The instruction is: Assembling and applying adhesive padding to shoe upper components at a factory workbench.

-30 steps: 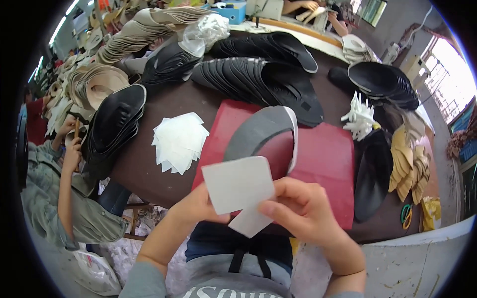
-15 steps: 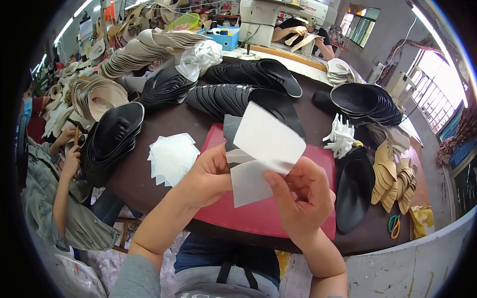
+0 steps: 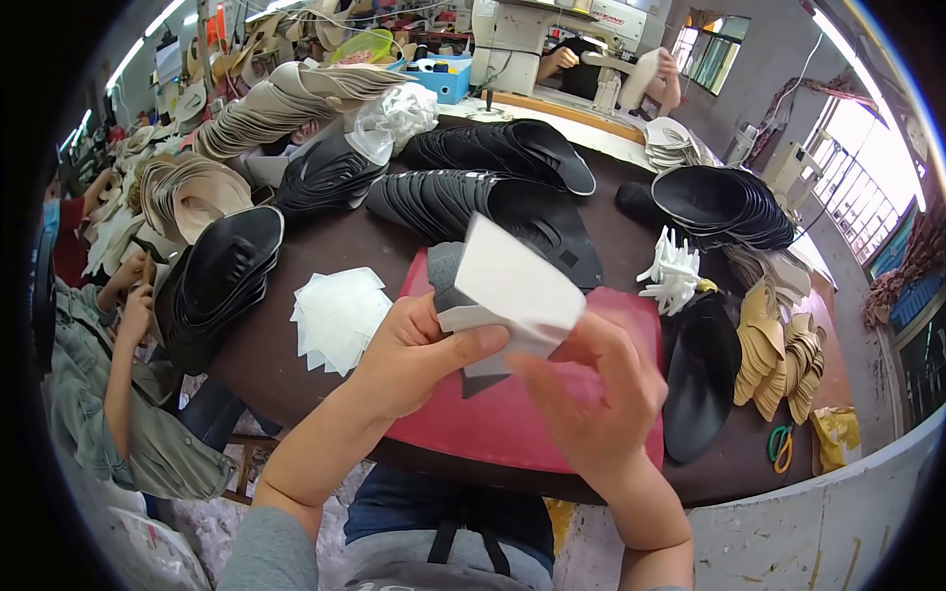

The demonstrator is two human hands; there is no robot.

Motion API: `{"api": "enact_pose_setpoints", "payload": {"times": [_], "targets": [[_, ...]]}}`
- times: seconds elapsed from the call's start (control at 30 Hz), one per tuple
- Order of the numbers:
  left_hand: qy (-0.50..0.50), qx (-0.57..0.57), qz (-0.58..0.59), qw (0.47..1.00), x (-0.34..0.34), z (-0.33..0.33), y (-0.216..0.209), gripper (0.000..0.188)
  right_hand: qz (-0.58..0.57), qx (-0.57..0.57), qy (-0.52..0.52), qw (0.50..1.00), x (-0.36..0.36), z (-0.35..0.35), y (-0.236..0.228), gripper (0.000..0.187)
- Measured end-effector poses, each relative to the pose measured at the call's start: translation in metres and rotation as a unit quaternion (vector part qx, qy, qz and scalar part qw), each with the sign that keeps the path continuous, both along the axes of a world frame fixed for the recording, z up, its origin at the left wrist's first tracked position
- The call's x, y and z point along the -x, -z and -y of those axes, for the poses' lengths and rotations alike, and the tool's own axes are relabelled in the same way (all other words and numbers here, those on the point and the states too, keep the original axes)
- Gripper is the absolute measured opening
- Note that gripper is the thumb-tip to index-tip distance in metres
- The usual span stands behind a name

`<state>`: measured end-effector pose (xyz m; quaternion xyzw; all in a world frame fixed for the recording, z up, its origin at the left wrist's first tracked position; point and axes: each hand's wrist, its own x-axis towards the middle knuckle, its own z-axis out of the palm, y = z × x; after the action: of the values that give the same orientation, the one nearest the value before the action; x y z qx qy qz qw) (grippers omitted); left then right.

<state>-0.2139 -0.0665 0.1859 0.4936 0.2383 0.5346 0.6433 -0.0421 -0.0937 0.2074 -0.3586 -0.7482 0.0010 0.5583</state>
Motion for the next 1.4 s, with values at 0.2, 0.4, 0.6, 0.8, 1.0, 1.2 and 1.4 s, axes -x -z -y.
{"api": "enact_pose_setpoints", "payload": {"times": [0.2,0.4,0.6,0.8,1.0,1.2,1.4], "targets": [[0.011,-0.012,-0.012,1.0,-0.011,0.009,-0.006,0.015,0.097,0.109,-0.101,0.984,-0.025,-0.023,-0.068,0.043],[0.027,-0.024,-0.146,0.989,-0.007,-0.001,-0.011,0.014,0.376,0.18,-0.142,0.898,-0.029,-0.04,-0.105,0.03],[0.024,-0.021,-0.147,0.989,-0.011,-0.01,-0.005,0.016,0.267,0.186,-0.09,0.941,-0.021,-0.046,-0.083,0.02],[-0.051,-0.008,-0.128,0.99,-0.012,-0.006,-0.011,0.02,-0.069,0.425,-0.137,0.892,-0.043,-0.048,-0.044,0.015],[-0.171,-0.017,-0.194,0.966,-0.023,-0.007,-0.014,0.022,-0.084,0.188,-0.111,0.972,-0.038,-0.03,-0.006,0.01],[-0.175,0.019,-0.187,0.966,-0.019,-0.003,0.0,0.026,-0.082,0.179,-0.093,0.976,-0.019,-0.027,0.001,0.005],[-0.052,0.057,0.189,0.979,-0.01,-0.002,0.009,0.035,0.044,0.149,-0.062,0.986,-0.004,-0.021,-0.002,0.004]]}}
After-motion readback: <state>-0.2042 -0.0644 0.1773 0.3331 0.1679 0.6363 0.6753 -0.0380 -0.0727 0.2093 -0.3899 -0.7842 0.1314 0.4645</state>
